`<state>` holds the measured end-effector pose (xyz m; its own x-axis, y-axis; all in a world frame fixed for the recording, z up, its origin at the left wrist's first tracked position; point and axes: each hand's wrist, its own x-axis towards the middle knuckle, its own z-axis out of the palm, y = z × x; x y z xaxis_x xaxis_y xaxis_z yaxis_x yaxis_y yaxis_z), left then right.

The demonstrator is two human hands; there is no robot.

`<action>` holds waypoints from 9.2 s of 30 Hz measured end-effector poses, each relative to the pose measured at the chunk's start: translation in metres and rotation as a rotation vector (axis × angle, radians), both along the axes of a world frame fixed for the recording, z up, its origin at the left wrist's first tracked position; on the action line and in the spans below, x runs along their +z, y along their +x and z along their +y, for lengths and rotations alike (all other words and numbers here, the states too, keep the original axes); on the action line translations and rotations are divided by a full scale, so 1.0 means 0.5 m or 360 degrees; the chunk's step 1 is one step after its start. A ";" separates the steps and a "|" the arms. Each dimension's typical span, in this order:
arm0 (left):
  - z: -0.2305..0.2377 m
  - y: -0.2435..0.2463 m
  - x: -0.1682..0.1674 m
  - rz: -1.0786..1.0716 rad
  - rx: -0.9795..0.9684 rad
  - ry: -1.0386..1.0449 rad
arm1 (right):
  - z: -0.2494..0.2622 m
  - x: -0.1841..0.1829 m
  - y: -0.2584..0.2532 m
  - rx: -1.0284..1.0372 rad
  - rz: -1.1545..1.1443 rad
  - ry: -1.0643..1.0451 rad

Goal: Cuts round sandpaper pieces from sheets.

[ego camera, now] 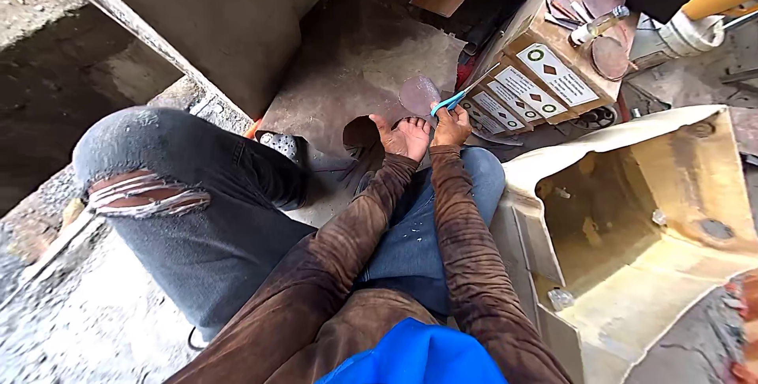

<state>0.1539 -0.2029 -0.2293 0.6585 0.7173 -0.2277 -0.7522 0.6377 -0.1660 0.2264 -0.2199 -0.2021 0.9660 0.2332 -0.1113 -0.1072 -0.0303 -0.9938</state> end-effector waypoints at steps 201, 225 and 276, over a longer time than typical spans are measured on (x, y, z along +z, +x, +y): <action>0.550 -0.228 0.574 0.1230 -0.0278 0.4200 | 0.062 0.143 -0.042 0.1473 -0.1595 0.0098; 0.505 -0.179 0.491 0.1822 -0.0753 0.3988 | 0.057 0.108 -0.078 0.1487 -0.1264 0.0190; 0.510 -0.174 0.430 0.1207 -0.0622 0.3752 | 0.028 0.120 -0.085 0.1260 -0.1066 0.0082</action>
